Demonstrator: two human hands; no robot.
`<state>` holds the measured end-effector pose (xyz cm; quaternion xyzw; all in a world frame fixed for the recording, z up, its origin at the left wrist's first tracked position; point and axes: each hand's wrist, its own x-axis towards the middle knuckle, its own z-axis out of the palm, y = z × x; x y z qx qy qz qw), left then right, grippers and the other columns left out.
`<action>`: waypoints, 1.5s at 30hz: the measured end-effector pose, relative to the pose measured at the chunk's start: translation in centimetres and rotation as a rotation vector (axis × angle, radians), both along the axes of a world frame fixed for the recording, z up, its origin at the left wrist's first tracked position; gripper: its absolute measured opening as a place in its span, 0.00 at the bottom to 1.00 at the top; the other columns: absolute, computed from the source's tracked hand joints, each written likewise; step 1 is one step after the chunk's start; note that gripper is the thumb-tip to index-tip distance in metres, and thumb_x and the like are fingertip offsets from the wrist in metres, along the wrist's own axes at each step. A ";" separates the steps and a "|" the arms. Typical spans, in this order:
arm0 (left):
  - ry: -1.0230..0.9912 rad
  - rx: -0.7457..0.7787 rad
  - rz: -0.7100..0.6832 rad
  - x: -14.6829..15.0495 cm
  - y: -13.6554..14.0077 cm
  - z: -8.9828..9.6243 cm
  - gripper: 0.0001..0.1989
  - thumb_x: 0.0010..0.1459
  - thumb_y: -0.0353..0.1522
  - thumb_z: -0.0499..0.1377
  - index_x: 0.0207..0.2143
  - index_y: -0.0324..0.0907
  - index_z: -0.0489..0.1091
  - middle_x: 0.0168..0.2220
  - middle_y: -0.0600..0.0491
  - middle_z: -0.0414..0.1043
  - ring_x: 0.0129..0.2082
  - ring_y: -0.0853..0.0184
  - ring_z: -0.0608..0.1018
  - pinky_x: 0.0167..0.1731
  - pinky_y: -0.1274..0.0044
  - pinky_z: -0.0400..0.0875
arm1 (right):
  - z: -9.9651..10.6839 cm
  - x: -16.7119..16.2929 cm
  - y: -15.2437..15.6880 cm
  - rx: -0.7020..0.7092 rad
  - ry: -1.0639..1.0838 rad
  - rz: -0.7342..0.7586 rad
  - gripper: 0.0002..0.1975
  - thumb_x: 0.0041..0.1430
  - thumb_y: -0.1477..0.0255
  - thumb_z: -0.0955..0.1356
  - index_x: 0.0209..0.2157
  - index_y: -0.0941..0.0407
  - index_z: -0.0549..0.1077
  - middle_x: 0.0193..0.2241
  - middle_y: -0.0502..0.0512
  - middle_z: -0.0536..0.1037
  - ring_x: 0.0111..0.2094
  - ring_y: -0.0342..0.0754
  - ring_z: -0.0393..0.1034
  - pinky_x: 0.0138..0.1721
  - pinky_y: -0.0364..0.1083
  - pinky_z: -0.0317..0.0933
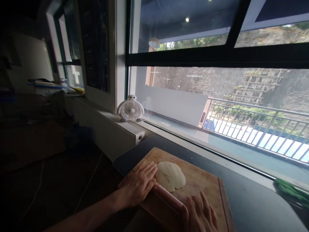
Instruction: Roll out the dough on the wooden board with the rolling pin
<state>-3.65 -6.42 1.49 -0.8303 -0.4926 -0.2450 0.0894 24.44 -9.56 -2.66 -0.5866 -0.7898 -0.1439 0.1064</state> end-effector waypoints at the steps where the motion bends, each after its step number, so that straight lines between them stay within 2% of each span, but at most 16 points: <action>1: 0.004 0.001 0.009 -0.1 -0.2 -0.1 0.23 0.65 0.38 0.42 0.58 0.38 0.58 0.60 0.48 0.58 0.62 0.62 0.55 0.61 0.67 0.45 | 0.3 -0.1 -0.5 -0.010 0.000 0.000 0.21 0.59 0.59 0.57 0.50 0.46 0.70 0.54 0.47 0.67 0.60 0.58 0.50 0.52 0.58 0.60; 3: 0.008 -0.009 0.041 0.4 0.9 0.1 0.23 0.65 0.38 0.41 0.56 0.38 0.62 0.59 0.47 0.60 0.62 0.61 0.55 0.61 0.65 0.44 | 1.5 -0.8 -1.1 -0.031 0.008 -0.025 0.21 0.59 0.62 0.56 0.50 0.48 0.70 0.55 0.49 0.67 0.61 0.58 0.48 0.54 0.58 0.57; 6: 0.028 -0.105 0.063 3.0 5.3 1.3 0.22 0.65 0.38 0.41 0.49 0.39 0.68 0.55 0.46 0.66 0.61 0.58 0.57 0.60 0.60 0.42 | 2.6 -1.9 -0.9 -0.058 0.047 -0.086 0.21 0.60 0.62 0.55 0.48 0.49 0.72 0.54 0.50 0.68 0.61 0.58 0.49 0.54 0.58 0.57; 9: 0.043 -0.195 0.058 6.1 9.9 3.0 0.22 0.64 0.41 0.43 0.44 0.39 0.71 0.50 0.45 0.70 0.59 0.55 0.62 0.57 0.57 0.50 | 1.9 -1.9 0.0 -0.071 0.107 -0.080 0.22 0.62 0.60 0.53 0.48 0.47 0.71 0.52 0.48 0.69 0.59 0.58 0.53 0.52 0.58 0.60; 12: 0.046 -0.211 0.055 7.8 12.0 4.1 0.21 0.63 0.41 0.44 0.40 0.41 0.73 0.46 0.46 0.74 0.55 0.54 0.66 0.53 0.56 0.57 | 0.4 -1.3 0.8 -0.038 0.114 -0.030 0.22 0.62 0.58 0.52 0.47 0.44 0.71 0.51 0.46 0.70 0.58 0.58 0.56 0.49 0.57 0.63; 15: 0.053 -0.207 0.040 6.7 10.5 3.6 0.19 0.64 0.38 0.43 0.40 0.44 0.73 0.46 0.49 0.74 0.55 0.57 0.67 0.54 0.58 0.56 | -0.5 -1.4 0.6 0.089 0.092 -0.029 0.21 0.61 0.57 0.54 0.45 0.45 0.73 0.49 0.48 0.73 0.55 0.58 0.60 0.46 0.57 0.64; 19: 0.045 -0.065 -0.003 1.8 4.9 1.3 0.20 0.65 0.36 0.41 0.49 0.44 0.69 0.53 0.52 0.68 0.60 0.61 0.60 0.59 0.63 0.50 | -0.5 -2.7 -1.0 0.309 0.071 0.012 0.19 0.59 0.58 0.58 0.44 0.49 0.73 0.46 0.51 0.75 0.54 0.59 0.62 0.46 0.58 0.63; 21: 0.051 -0.016 -0.014 -0.3 2.5 0.3 0.21 0.65 0.37 0.41 0.55 0.42 0.63 0.58 0.50 0.62 0.61 0.63 0.57 0.60 0.66 0.49 | -0.1 -3.2 -1.7 0.348 0.075 0.020 0.18 0.59 0.60 0.58 0.44 0.51 0.73 0.47 0.53 0.74 0.54 0.60 0.61 0.48 0.59 0.60; 23: 0.054 -0.003 0.007 -0.9 1.5 -0.1 0.22 0.65 0.37 0.42 0.57 0.40 0.60 0.60 0.48 0.58 0.62 0.63 0.56 0.60 0.66 0.48 | 0.6 -3.3 -2.1 0.320 0.084 0.022 0.17 0.60 0.63 0.58 0.44 0.51 0.72 0.47 0.52 0.74 0.57 0.60 0.58 0.51 0.60 0.57; 25: 0.046 -0.009 0.050 -0.1 2.3 0.1 0.22 0.65 0.37 0.41 0.55 0.39 0.63 0.59 0.46 0.60 0.62 0.62 0.56 0.60 0.64 0.46 | 1.5 -3.0 -2.0 0.253 0.091 0.026 0.17 0.60 0.64 0.57 0.44 0.50 0.72 0.49 0.51 0.72 0.59 0.58 0.54 0.53 0.60 0.53; 28: 0.036 -0.102 0.089 2.8 6.0 1.2 0.21 0.65 0.38 0.42 0.48 0.40 0.69 0.53 0.46 0.67 0.60 0.59 0.59 0.60 0.60 0.43 | 2.9 -2.4 -1.2 0.148 0.110 -0.050 0.16 0.61 0.63 0.57 0.44 0.49 0.72 0.50 0.51 0.71 0.59 0.58 0.52 0.53 0.60 0.53; 31: 0.029 -0.188 0.097 5.8 9.9 2.8 0.19 0.64 0.39 0.44 0.42 0.42 0.72 0.47 0.47 0.73 0.57 0.55 0.64 0.57 0.56 0.49 | 3.9 -2.1 -0.3 0.059 0.109 -0.091 0.15 0.60 0.62 0.58 0.41 0.48 0.73 0.47 0.51 0.73 0.56 0.59 0.57 0.50 0.59 0.57; 34: 0.023 -0.188 0.099 6.9 11.3 3.6 0.17 0.64 0.36 0.46 0.40 0.42 0.73 0.43 0.46 0.75 0.53 0.54 0.68 0.54 0.56 0.54 | 4.1 -2.0 -0.1 0.052 0.110 -0.056 0.15 0.60 0.65 0.56 0.37 0.47 0.73 0.44 0.50 0.75 0.55 0.56 0.60 0.47 0.55 0.59; 37: 0.029 -0.168 0.082 5.4 9.1 3.0 0.18 0.65 0.36 0.44 0.44 0.42 0.71 0.48 0.47 0.72 0.55 0.56 0.66 0.56 0.58 0.52 | 3.4 -2.0 -0.7 0.083 0.146 -0.048 0.17 0.62 0.64 0.54 0.42 0.47 0.72 0.47 0.51 0.74 0.56 0.56 0.58 0.49 0.55 0.58; 42: 0.070 -0.099 -0.022 0.5 1.9 1.0 0.20 0.66 0.35 0.41 0.55 0.44 0.64 0.57 0.51 0.64 0.60 0.63 0.59 0.60 0.64 0.46 | 2.1 -2.5 -2.2 0.137 0.171 -0.038 0.18 0.61 0.61 0.56 0.46 0.48 0.70 0.49 0.51 0.72 0.58 0.59 0.54 0.54 0.61 0.50; 45: 0.087 -0.062 0.004 -0.2 0.6 0.6 0.22 0.65 0.37 0.41 0.58 0.42 0.59 0.60 0.50 0.59 0.62 0.63 0.56 0.60 0.65 0.46 | 2.0 -2.8 -2.5 0.148 0.184 -0.029 0.17 0.62 0.63 0.56 0.47 0.48 0.69 0.49 0.51 0.71 0.58 0.58 0.53 0.55 0.60 0.47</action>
